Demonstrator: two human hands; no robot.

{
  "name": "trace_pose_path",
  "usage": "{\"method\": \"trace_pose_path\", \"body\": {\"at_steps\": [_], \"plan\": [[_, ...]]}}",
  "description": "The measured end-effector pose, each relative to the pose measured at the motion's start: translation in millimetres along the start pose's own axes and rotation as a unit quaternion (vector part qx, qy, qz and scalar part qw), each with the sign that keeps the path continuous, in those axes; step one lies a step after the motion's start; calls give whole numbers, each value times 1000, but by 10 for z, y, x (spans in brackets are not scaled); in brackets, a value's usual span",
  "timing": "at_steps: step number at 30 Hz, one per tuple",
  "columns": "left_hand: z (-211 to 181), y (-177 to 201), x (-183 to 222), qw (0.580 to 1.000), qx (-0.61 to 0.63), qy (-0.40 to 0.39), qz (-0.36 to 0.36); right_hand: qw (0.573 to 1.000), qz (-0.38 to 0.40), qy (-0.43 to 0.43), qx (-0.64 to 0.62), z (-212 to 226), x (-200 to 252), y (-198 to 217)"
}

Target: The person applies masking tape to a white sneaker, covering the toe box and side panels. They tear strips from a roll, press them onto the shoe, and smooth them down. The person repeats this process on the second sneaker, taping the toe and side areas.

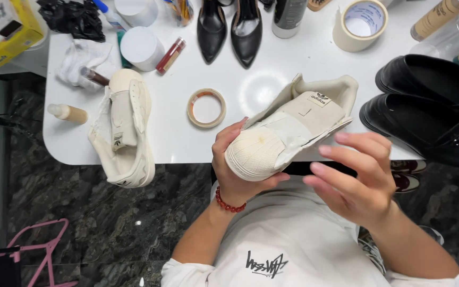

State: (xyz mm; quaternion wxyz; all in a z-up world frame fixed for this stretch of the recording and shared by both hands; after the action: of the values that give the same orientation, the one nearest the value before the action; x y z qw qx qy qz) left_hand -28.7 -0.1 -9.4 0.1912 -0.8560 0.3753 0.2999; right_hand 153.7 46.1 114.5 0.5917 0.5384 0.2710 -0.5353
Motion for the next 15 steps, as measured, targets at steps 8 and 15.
{"method": "trace_pose_path", "body": {"at_steps": [8,15], "plan": [[-307,-72,-188,999,-42,-9,11,992,48,86,-85,-217,7,-55],[-300,-55,-173,999,-46,-2,19,991,33,94,-92,-265,24,-87]]}}
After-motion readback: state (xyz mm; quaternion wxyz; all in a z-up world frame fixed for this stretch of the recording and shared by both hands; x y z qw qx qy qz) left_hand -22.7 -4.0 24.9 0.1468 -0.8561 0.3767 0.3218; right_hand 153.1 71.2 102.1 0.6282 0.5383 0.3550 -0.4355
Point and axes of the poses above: each hand's wrist, its own x-axis away from the middle knuckle, its own y-axis out of the back of the hand, z = x × y, the point moved 3 cm from there along -x, towards the middle knuckle, and after that the axes turned 14 degrees about -z, right-handed, at the moved point
